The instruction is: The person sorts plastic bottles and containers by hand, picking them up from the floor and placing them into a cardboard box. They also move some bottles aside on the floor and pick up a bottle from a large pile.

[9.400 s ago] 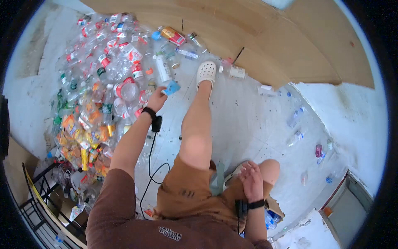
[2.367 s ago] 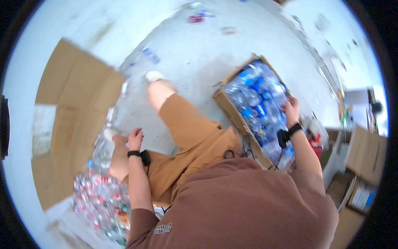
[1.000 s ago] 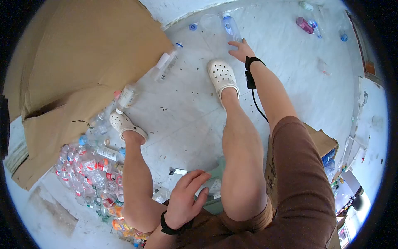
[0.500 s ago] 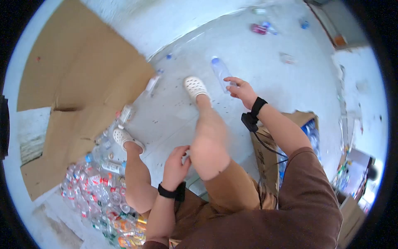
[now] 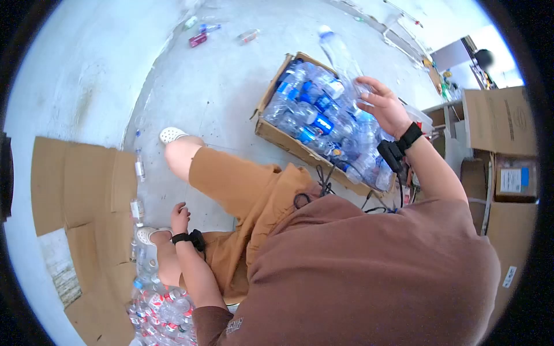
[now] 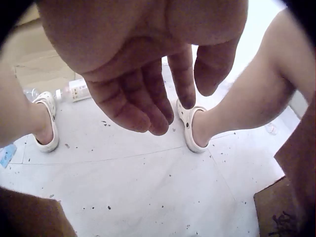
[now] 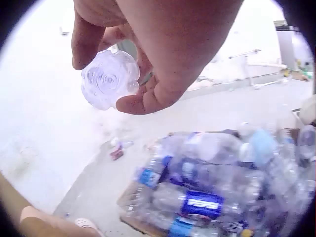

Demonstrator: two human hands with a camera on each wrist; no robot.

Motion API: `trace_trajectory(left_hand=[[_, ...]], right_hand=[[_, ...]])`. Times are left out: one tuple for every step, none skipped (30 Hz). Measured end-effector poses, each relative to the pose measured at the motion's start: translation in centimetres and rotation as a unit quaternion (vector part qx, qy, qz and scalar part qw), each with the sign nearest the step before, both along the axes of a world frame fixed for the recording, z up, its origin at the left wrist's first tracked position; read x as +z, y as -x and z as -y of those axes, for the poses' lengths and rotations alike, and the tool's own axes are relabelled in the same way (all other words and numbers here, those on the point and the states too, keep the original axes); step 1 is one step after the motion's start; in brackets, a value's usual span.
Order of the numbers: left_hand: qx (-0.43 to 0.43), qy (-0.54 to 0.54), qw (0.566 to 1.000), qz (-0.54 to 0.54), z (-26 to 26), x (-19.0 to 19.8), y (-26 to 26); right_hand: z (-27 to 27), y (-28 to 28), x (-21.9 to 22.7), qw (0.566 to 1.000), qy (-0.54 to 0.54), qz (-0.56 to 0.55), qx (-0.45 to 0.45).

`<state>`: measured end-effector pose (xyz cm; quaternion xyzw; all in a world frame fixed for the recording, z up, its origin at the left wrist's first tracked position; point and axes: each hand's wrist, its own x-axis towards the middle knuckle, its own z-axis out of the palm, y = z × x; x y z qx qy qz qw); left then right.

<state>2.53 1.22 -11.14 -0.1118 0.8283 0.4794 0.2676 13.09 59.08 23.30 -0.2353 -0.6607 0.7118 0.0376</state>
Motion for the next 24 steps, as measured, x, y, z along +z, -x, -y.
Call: trace_trajectory(left_hand=[[0.041, -0.023, 0.999, 0.023, 0.0, 0.7, -0.2], [0.062, -0.045, 0.997, 0.021, -0.2, 1.6, -0.6], [0.052, -0.044, 0.998, 0.018, -0.1, 1.7, -0.9], [0.069, -0.055, 0.996, 0.026, 0.1, 1.7, -1.1], [0.085, -0.065, 0.994, 0.035, 0.3, 1.4, -1.3], [0.082, -0.063, 0.993, 0.048, 0.6, 1.2, -1.3], [0.091, -0.075, 0.992, 0.055, 0.8, 0.9, -1.3], [0.095, -0.07, 0.991, 0.06, 0.7, 1.3, -1.3], [0.102, -0.067, 0.99, 0.067, 0.7, 1.4, -1.3], [0.096, -0.065, 0.991, 0.064, 0.9, 1.4, -1.3], [0.098, -0.065, 0.99, 0.074, 0.8, 1.5, -1.3], [0.102, -0.065, 0.989, 0.085, 0.7, 1.5, -1.3], [0.101, -0.065, 0.989, 0.084, 0.8, 1.4, -1.3], [0.101, -0.064, 0.989, 0.09, 0.6, 1.8, -1.4], [0.102, -0.064, 0.988, 0.096, 0.4, 2.1, -1.4], [0.102, -0.064, 0.988, 0.095, 0.3, 2.3, -1.3], [0.1, -0.066, 0.988, 0.097, 0.3, 2.2, -1.2], [0.099, -0.068, 0.988, 0.099, 0.4, 2.2, -1.4], [0.102, -0.068, 0.987, 0.1, 0.4, 2.1, -1.5], [0.1, -0.065, 0.988, 0.097, 0.4, 2.1, -1.5], [0.098, -0.062, 0.989, 0.094, 0.5, 2.2, -1.5], [0.101, -0.061, 0.988, 0.095, 0.5, 2.2, -1.5], [0.097, -0.059, 0.989, 0.091, 0.6, 1.9, -1.6], [0.093, -0.058, 0.99, 0.088, 0.6, 1.8, -1.6]], right_hand=[[-1.3, -2.3, -0.6, 0.998, -0.033, 0.016, -0.059], [-3.2, -4.6, -1.8, 0.997, -0.036, 0.024, -0.071], [-4.1, -6.4, -2.3, 0.996, -0.035, 0.021, -0.081], [-5.0, -8.1, -2.8, 0.99, -0.031, 0.031, -0.133], [-5.6, -9.8, -3.3, 0.982, -0.026, 0.042, -0.185], [-6.4, -11.2, -3.8, 0.974, -0.039, 0.042, -0.219], [-7.2, -12.6, -4.4, 0.972, -0.033, 0.036, -0.231], [-8.4, -13.8, -5.0, 0.964, -0.021, 0.045, -0.261], [-9.1, -14.6, -5.4, 0.956, -0.01, 0.055, -0.288], [-9.5, -15.5, -6.0, 0.946, -0.022, 0.051, -0.32], [-9.8, -16.1, -6.4, 0.945, -0.021, 0.05, -0.323], [-10.0, -16.7, -6.9, 0.94, -0.03, 0.067, -0.332], [-10.1, -17.2, -7.4, 0.936, -0.04, 0.084, -0.34], [-10.0, -17.5, -8.0, 0.939, -0.039, 0.092, -0.329], [-9.8, -17.7, -8.6, 0.939, -0.039, 0.091, -0.329], [-9.5, -17.8, -9.2, 0.941, -0.043, 0.117, -0.315], [-9.0, -17.8, -9.6, 0.942, -0.047, 0.142, -0.3], [-8.4, -17.5, -9.9, 0.943, -0.059, 0.157, -0.286], [-8.1, -17.3, -10.1, 0.944, -0.059, 0.158, -0.283], [-7.9, -17.0, -10.2, 0.943, -0.067, 0.192, -0.265], [-7.6, -16.6, -10.3, 0.94, -0.075, 0.225, -0.246], [-7.1, -16.2, -10.4, 0.941, -0.097, 0.215, -0.244], [-7.5, -16.2, -10.8, 0.941, -0.097, 0.217, -0.241], [-8.3, -16.4, -11.4, 0.941, -0.108, 0.224, -0.229]])
